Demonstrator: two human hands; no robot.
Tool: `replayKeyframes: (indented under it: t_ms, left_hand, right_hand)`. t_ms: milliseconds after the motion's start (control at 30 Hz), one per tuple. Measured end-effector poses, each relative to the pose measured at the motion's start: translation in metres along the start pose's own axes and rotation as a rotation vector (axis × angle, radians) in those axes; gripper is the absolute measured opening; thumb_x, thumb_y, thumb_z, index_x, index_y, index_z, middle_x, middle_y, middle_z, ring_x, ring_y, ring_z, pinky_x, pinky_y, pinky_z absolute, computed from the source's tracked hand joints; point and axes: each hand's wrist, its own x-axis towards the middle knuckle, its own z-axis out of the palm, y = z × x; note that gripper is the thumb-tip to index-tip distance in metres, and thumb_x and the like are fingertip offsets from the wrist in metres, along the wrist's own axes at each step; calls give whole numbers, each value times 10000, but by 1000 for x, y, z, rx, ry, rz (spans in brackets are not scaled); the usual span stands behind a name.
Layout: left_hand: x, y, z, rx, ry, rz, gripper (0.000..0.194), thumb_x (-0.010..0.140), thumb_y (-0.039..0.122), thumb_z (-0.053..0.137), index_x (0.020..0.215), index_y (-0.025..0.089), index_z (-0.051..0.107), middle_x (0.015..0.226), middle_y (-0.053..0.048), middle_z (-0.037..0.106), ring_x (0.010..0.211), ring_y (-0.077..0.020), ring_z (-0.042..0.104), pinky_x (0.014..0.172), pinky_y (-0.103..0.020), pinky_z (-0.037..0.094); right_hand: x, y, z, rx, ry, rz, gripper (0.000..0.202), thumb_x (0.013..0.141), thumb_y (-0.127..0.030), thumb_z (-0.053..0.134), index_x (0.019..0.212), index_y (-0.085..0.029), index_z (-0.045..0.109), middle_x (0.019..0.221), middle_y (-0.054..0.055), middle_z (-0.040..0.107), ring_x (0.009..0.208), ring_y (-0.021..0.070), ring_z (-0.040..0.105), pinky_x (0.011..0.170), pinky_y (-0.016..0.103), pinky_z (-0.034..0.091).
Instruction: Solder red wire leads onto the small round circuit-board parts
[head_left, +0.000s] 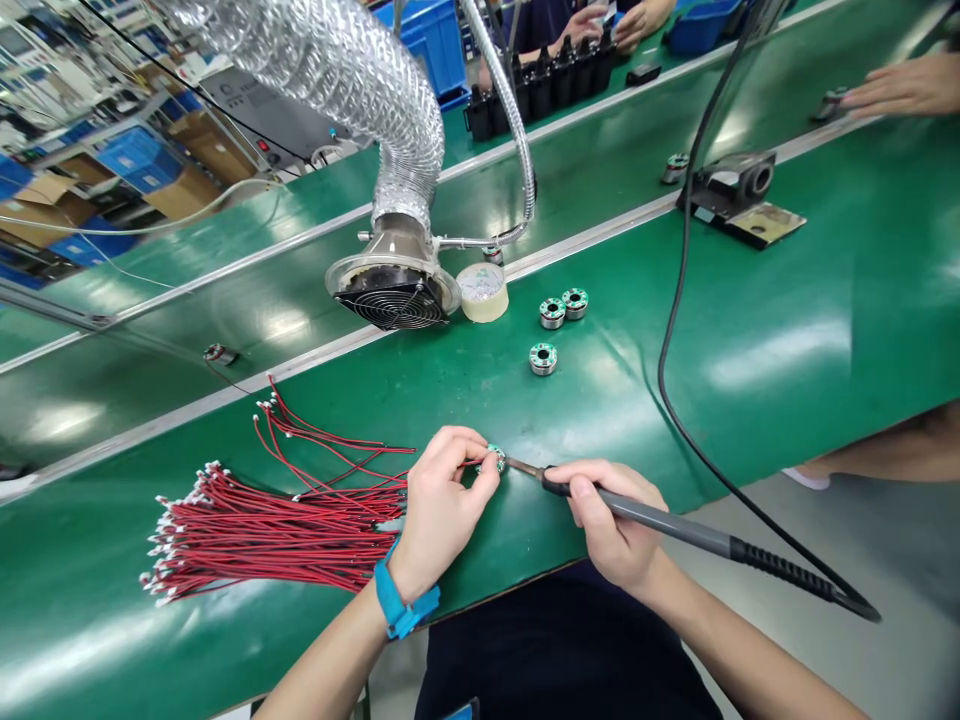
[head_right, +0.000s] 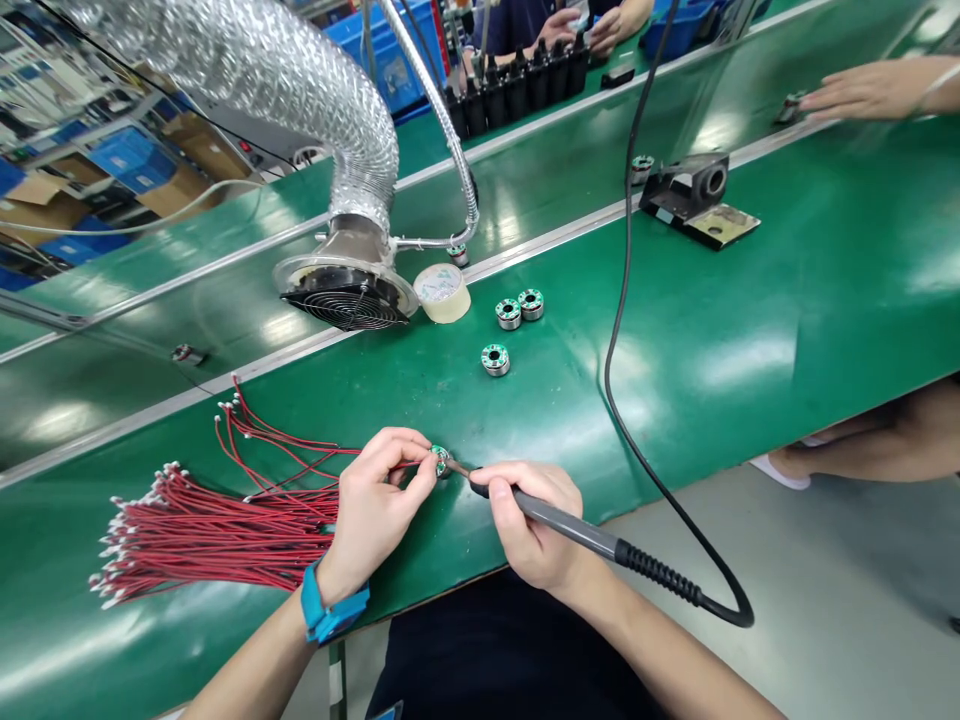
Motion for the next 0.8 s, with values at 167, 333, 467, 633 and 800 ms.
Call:
replayKeyframes:
  t_ms: [167,333,467,633,800]
  left_hand:
    - [0,-2,0,13,-7,16,162,944,193,691,784,203,673,933,-35,688,741,-130,613,605,-253,454]
    - [2,-1,-1,24,-13,24,163,935,181,695,776,201,670,932,-32,686,777,-137,630,636,-260,470]
    - [3,0,-1,19,-21,26,169,927,165,695,764,198,664,924,-32,681,786,-138,633,640,-257,469]
    - [3,0,-1,13,-30,17,167,921,152,694,764,195,660,924,-28,676,802,-136,635,660,-252,472]
    - [4,0,-3,17,-47,12,165,913,130,686,766,192,644,924,-25,671,821,-137,640,703,-256,484]
  right_hand:
    - [-5,3,1,24,39,36,241,1004,-210,527,933,-213,757,598,-41,665,482,114,625,634,264,593]
    - [1,0,3,34,8,9,237,1000,-194,529,942,-209,759,586,-46,661,469,109,620,604,245,577]
    - [4,-1,3,48,-20,-4,247,996,-186,520,919,-208,754,592,-48,666,466,101,616,589,232,568]
    - [-1,3,3,73,-12,28,244,1007,-186,523,945,-203,758,620,-39,679,513,107,644,620,241,572]
    - [-10,9,2,110,49,91,232,1025,-208,539,991,-222,768,686,-25,710,576,121,679,665,265,584]
